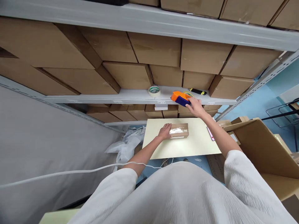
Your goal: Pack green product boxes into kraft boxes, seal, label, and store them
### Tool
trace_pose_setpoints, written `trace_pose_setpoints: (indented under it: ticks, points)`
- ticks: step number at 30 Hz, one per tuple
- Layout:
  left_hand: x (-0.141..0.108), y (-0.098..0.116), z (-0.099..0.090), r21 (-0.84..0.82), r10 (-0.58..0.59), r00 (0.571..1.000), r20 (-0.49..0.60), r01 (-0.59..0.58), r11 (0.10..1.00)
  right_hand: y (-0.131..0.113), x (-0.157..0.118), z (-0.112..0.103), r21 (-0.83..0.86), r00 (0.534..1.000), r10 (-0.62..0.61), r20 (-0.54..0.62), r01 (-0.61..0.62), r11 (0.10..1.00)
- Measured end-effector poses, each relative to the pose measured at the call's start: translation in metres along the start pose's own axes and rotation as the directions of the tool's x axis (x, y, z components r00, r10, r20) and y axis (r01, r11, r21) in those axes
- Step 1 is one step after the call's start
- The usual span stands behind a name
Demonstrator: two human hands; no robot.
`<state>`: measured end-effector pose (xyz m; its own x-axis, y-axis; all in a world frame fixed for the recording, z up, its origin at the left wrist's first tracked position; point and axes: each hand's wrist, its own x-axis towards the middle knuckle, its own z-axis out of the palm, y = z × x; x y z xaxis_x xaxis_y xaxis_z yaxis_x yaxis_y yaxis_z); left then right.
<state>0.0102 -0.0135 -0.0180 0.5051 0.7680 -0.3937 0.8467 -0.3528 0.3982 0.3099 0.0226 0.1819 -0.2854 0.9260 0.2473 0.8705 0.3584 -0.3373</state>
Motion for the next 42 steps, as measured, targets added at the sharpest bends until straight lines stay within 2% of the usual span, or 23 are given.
trace_pose_setpoints:
  ticks: [2, 6, 11, 15, 17, 20, 22, 23, 25, 28, 30, 32, 36, 42]
  points:
    - [-0.001, -0.001, 0.0, -0.01, 0.007, 1.0, -0.01, -0.007, 1.0, -0.003, 0.033, 0.009, -0.121, 0.998, -0.055, -0.029, 0.051, 0.991]
    - [-0.003, -0.002, 0.002, -0.031, 0.024, 0.999, -0.039, -0.025, 0.999, 0.001, 0.073, 0.034, -0.24, 1.0, -0.024, 0.011, 0.026, 0.97]
    - [-0.004, -0.004, 0.005, -0.052, 0.035, 0.998, -0.045, -0.037, 0.998, 0.003, 0.088, 0.052, -0.298, 0.999, 0.024, 0.034, -0.013, 0.955]
    - [-0.004, -0.005, 0.005, -0.057, 0.038, 0.998, -0.041, -0.04, 0.998, -0.001, 0.095, 0.049, -0.291, 0.997, 0.08, 0.013, -0.072, 0.954]
    - [-0.004, -0.006, 0.005, -0.062, 0.039, 0.999, -0.039, -0.041, 0.997, -0.005, 0.092, 0.046, -0.281, 0.997, 0.075, -0.033, -0.081, 0.956]
    - [-0.003, -0.007, 0.008, -0.068, 0.044, 0.999, -0.03, -0.046, 0.997, -0.016, 0.068, 0.054, -0.258, 0.988, 0.027, -0.152, -0.066, 0.964]
    - [-0.003, -0.008, 0.01, -0.063, 0.052, 0.998, -0.02, -0.053, 0.997, -0.027, 0.036, 0.071, -0.244, 0.985, 0.037, -0.168, -0.078, 0.967]
    - [-0.003, -0.009, 0.011, -0.054, 0.054, 0.998, -0.013, -0.054, 0.997, -0.033, 0.016, 0.084, -0.236, 0.99, 0.057, -0.127, -0.086, 0.968]
    - [-0.005, -0.009, 0.013, -0.034, 0.065, 0.998, -0.004, -0.065, 0.997, -0.047, -0.028, 0.117, -0.215, 0.994, 0.099, 0.044, -0.087, 0.973]
    - [-0.011, -0.011, 0.016, -0.003, 0.106, 0.994, -0.009, -0.106, 0.994, -0.065, -0.092, 0.17, -0.181, 0.942, 0.165, 0.292, -0.115, 0.977]
    - [-0.016, -0.013, 0.017, 0.021, 0.14, 0.99, -0.003, -0.139, 0.99, -0.071, -0.123, 0.198, -0.19, 0.898, 0.215, 0.383, -0.151, 0.97]
    - [-0.02, -0.016, 0.018, 0.046, 0.168, 0.986, 0.01, -0.169, 0.985, -0.072, -0.141, 0.216, -0.208, 0.883, 0.216, 0.416, -0.139, 0.968]
    - [-0.025, -0.021, 0.019, 0.088, 0.183, 0.983, 0.003, -0.182, 0.979, -0.065, -0.156, 0.225, -0.275, 0.875, 0.274, 0.398, -0.171, 0.946]
    - [-0.027, -0.019, 0.023, 0.089, 0.173, 0.985, 0.006, -0.173, 0.981, -0.057, -0.169, 0.218, -0.362, 0.818, 0.467, 0.337, -0.345, 0.866]
